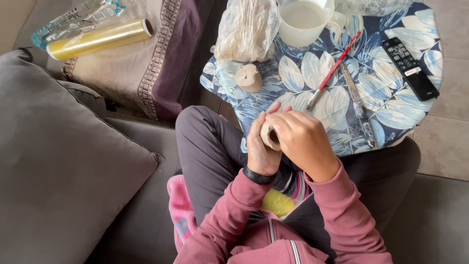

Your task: Shape a small clay cup or vessel by hand on a workshop table.

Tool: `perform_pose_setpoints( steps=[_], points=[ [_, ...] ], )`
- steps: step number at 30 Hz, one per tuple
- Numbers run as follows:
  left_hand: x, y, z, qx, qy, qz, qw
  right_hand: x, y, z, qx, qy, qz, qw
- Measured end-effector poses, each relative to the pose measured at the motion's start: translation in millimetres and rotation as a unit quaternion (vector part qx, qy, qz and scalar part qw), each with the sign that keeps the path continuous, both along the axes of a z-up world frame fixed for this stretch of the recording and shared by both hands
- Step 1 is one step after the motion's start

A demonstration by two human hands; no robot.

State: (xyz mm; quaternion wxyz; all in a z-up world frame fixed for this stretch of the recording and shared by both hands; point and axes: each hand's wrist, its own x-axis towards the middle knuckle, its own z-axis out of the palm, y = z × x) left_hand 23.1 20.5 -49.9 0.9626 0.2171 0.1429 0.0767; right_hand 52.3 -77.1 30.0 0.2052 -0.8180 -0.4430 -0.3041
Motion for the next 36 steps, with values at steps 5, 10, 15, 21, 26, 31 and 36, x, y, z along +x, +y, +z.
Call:
perform_pose_setpoints(
  steps=[5,10,15,21,26,31,36],
  points=[
    [-1,3,21,-0.006,0.019,-0.007,1.000,0,3,3,-0.041,-0.009,-0.009,0.999],
    [0,-1,43,-0.049,0.059,0.009,0.997,-1,0,12,-0.081,0.060,-0.016,0.995],
    [2,7,27,-0.008,0.062,-0.044,0.997,-5,-6,24,-0.064,0.144,0.013,0.987],
    [2,11,10,-0.065,0.115,-0.065,0.989,1,-8,25,-0.045,0.099,0.018,0.994],
    [0,5,2,-0.046,0.097,-0.072,0.992,3,-8,24,-0.042,0.087,0.006,0.995],
    [2,3,-5,-0.006,0.046,-0.054,0.997,5,-3,17,0.016,0.007,0.046,0.999],
    [-3,-1,27,0.005,-0.024,-0.032,0.999,-3,4,22,0.040,-0.040,0.052,0.997]
  ],
)
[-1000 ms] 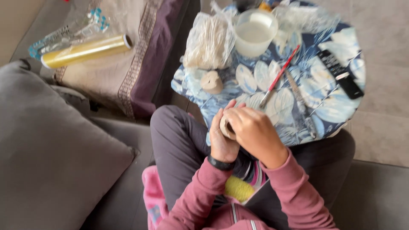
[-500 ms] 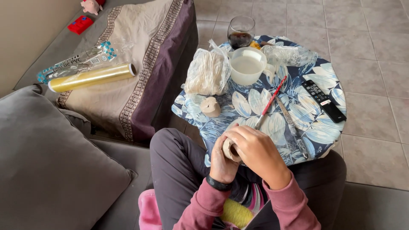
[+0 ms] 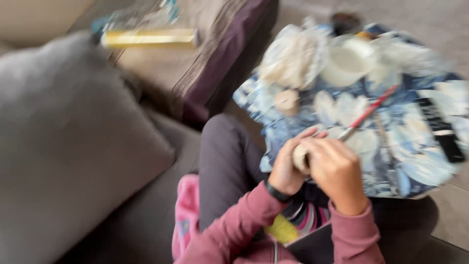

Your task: Shape a small clay cup or vessel by hand on a workshop table.

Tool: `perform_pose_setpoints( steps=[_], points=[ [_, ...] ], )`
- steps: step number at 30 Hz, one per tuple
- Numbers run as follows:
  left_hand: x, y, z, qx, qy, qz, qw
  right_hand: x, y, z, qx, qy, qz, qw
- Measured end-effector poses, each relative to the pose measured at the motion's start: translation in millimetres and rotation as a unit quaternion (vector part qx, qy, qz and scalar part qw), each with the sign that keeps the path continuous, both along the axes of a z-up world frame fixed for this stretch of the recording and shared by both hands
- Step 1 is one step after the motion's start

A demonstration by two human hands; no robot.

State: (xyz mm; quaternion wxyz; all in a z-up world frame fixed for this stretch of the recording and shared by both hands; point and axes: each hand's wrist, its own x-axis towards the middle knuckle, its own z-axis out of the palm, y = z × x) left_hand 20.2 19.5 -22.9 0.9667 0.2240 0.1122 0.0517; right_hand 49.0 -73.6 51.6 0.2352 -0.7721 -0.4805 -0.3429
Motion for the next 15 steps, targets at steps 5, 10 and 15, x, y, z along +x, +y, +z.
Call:
perform_pose_setpoints(
  steps=[5,10,15],
  points=[
    [0,3,-5,-0.044,-0.040,-0.001,0.998,-11,4,13,-0.010,0.054,-0.012,0.998],
    [-9,1,-6,-0.101,-0.113,-0.032,0.988,-25,-1,26,-0.044,0.123,-0.036,0.991],
    [-12,3,-3,-0.131,-0.160,-0.014,0.978,-34,-4,43,-0.023,0.199,-0.003,0.980]
  ],
)
